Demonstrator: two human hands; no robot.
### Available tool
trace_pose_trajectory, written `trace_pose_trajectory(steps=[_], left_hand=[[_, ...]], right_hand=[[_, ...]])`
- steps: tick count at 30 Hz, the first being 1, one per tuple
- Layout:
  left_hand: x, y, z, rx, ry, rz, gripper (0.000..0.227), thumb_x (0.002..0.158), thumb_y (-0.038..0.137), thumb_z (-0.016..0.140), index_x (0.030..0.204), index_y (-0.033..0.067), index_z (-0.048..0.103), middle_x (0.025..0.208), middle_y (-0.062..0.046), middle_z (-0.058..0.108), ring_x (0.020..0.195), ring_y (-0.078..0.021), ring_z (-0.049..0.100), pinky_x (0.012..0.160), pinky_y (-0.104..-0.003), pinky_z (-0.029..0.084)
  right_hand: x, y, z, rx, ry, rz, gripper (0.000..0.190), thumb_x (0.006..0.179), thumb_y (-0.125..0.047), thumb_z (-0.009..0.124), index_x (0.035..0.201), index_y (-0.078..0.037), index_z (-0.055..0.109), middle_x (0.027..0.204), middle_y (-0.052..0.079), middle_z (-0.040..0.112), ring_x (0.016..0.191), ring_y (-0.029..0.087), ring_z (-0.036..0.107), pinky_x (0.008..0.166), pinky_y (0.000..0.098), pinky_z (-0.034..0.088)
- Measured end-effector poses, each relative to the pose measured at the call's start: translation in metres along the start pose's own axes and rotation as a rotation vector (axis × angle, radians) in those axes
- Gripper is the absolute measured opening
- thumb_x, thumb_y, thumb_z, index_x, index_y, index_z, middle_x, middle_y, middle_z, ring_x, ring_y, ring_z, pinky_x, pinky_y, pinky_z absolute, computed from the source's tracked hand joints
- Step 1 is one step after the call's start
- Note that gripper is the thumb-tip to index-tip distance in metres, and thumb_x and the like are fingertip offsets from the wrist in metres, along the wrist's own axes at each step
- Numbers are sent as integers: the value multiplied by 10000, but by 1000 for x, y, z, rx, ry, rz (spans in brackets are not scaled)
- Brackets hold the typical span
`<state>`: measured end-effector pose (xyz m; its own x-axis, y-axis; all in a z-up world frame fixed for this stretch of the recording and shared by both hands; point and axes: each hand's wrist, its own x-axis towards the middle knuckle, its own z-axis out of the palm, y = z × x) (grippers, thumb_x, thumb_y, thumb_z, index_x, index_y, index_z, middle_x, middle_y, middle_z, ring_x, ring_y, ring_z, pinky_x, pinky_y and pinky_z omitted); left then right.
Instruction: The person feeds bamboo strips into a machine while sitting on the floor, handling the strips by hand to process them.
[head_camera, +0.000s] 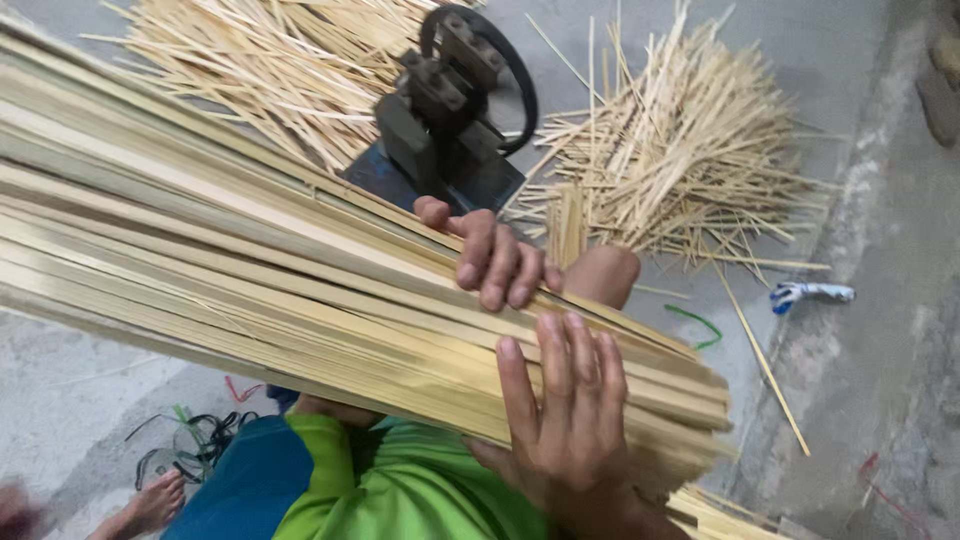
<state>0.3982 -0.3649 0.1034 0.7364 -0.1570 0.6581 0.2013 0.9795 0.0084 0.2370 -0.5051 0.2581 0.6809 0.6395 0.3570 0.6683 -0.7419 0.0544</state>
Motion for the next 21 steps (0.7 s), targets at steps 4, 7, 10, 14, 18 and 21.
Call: trace_pose_trajectory(steps=[4,7,10,14,18,21], left_hand=[[-6,-47,-20,-94,68,-33,702,1092,593,209,1162,142,742,1233,-94,697,1228,-264,588,1235,-501,291],[-10,-78,-38,-168,110,-72,708,1100,596,201,1177,136,734,1241,-94,699,1241,-269,585,1242,-503,289],[0,-108,-57,-250,103,-110,715,1108,599,194,1192,129,726,1249,-94,701,1254,-273,582,1248,-504,287],[-7,-137,-61,-375,58,-147,724,1118,603,184,1213,121,715,1259,-94,703,1272,-279,578,1257,-506,285],[-29,-145,-53,-440,42,-109,733,1128,607,174,1234,112,705,1269,-93,706,1289,-285,574,1266,-509,282],[-50,-154,-46,-498,30,-99,740,1136,609,166,1249,106,697,1277,-93,708,1302,-289,571,1273,-510,281]], right_hand=[[-28,5,-10,-2,100,77,757,933,-579,671,1420,-33,478,1383,318,473,1244,546,528,1035,692,410],[-47,10,-13,-260,176,125,447,1004,-285,624,1403,-135,489,1366,250,515,1204,481,596,1034,655,443],[-63,26,-11,-323,272,138,453,1081,-318,603,1447,-107,440,1314,195,519,1140,446,613,992,646,443],[-82,27,-2,-502,397,27,516,1131,-253,577,1548,-65,337,1327,238,538,1167,443,622,1027,622,461],[-89,15,-7,-219,162,222,572,982,-269,631,1434,-63,347,1367,249,548,1246,456,587,1072,649,413],[-81,16,-18,-7,-7,294,931,783,-597,770,1417,-20,405,1348,268,523,1244,458,527,1039,618,398]])
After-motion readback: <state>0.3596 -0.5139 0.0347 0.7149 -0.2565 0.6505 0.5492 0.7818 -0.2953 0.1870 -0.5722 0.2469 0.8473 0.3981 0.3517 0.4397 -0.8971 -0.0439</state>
